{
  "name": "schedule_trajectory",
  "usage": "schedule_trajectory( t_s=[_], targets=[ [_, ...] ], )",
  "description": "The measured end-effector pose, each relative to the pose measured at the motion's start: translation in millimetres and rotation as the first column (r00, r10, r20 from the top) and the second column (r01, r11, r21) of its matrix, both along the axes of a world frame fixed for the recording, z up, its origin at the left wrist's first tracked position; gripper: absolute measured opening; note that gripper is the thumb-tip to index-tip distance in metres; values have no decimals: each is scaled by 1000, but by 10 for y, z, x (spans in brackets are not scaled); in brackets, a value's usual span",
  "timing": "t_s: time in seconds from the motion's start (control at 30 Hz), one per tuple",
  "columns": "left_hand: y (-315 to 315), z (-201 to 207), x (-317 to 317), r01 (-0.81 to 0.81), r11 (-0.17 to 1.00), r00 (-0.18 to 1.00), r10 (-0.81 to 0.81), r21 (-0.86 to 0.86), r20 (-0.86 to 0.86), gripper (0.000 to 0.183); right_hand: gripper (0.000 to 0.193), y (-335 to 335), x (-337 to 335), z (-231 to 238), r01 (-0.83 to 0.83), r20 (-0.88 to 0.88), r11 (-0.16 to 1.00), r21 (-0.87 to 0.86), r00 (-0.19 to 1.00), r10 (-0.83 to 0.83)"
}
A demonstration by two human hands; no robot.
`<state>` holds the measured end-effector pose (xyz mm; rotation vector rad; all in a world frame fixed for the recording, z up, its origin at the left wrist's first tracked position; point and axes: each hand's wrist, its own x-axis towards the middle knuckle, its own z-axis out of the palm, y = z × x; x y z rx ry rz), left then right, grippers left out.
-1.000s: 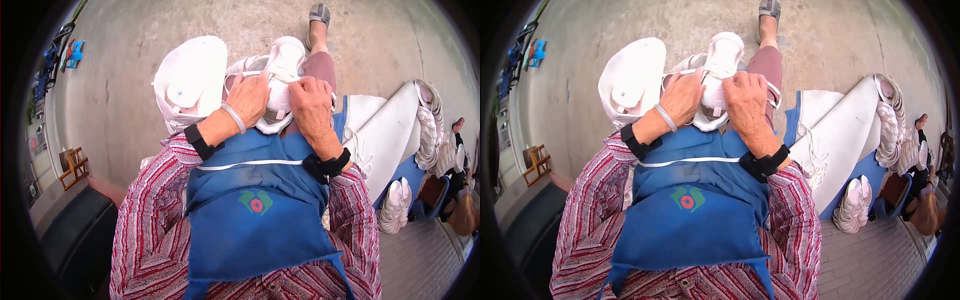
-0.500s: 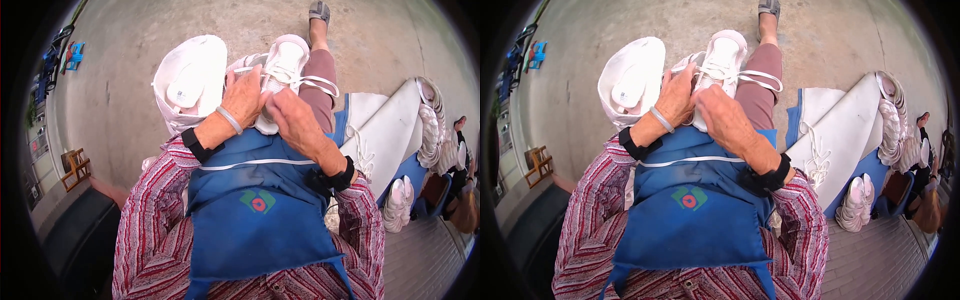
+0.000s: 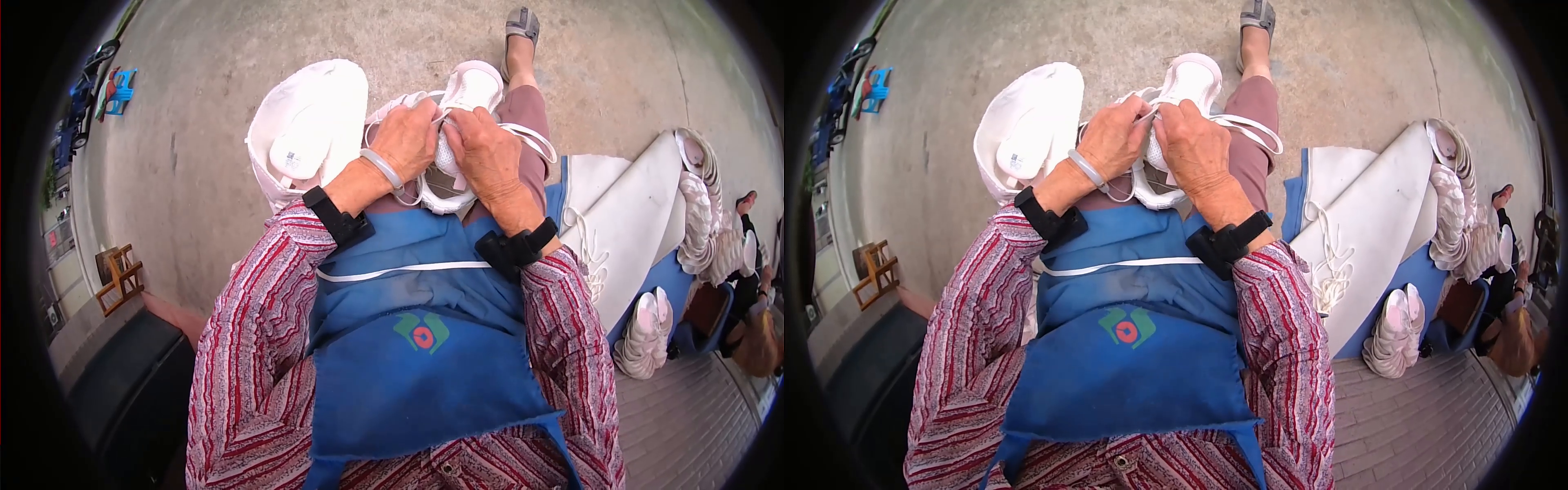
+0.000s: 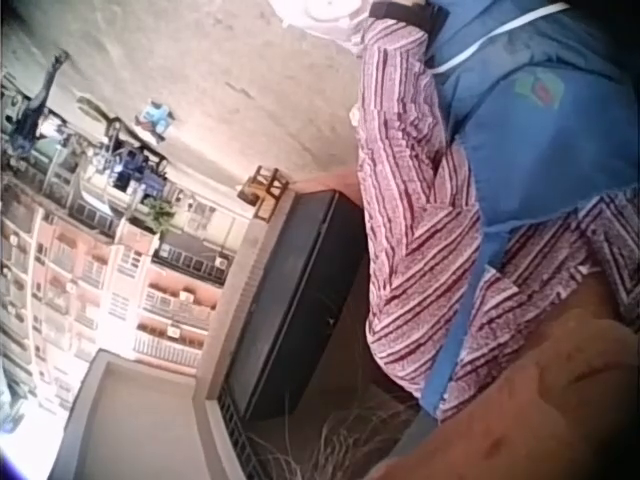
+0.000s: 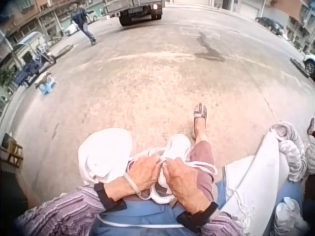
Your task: The recorder is lacing white and pink sneakers while sitting outdoors.
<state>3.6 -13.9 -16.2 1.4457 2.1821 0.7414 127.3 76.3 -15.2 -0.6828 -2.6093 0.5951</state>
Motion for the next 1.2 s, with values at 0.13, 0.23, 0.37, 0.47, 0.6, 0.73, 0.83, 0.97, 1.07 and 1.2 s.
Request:
schedule_trajectory(
  t_s=[0.13, 0.23, 0.37, 0.47, 0.6, 0.73, 0.83, 0.97, 1.07, 1.2],
  targets=[
    [-19, 139, 21, 54, 996, 997, -57, -64, -49, 17, 9, -40, -44, 12, -30, 76, 998, 61, 997, 25],
    [-31, 110, 18, 61, 994, 995, -69, -95, -79, 18, 9, -52, -65, -5, -81, 63, 994, 76, 995, 77],
    [-70, 114, 53, 14, 999, 992, -19, -44, -121, 18, 11, -26, -27, -22, -101, 154, 992, 82, 984, 88],
    [-53, 84, 49, 1, 998, 991, -9, -62, -132, 17, 15, -9, 39, -33, -144, 165, 988, 57, 977, 133],
    [-43, 56, -18, -53, 994, 997, 58, -91, 54, 15, 19, -42, 54, -5, -96, -7, 994, -49, 995, 96],
    [-6, 32, -31, -115, 987, 952, 142, -113, 271, 14, 17, -59, 10, -58, -20, -44, 999, -28, 999, 19],
    [7, 104, 8, -154, 979, 941, 187, -138, 281, 18, 13, -49, -27, -83, -47, -17, 999, 22, 999, 47],
    [5, 115, 68, -147, 987, 971, 158, -70, 180, 16, 8, 10, -11, -22, -85, 69, 995, 52, 994, 81],
    [-62, 111, 82, -74, 996, 996, 76, 56, -47, 17, 6, 112, 179, 153, -169, 141, 981, -95, 973, 182],
    [-36, 84, 90, -23, 997, 998, 27, 78, -53, 15, 15, 219, 569, 543, -354, -47, 730, -585, 913, 406]
  ],
)
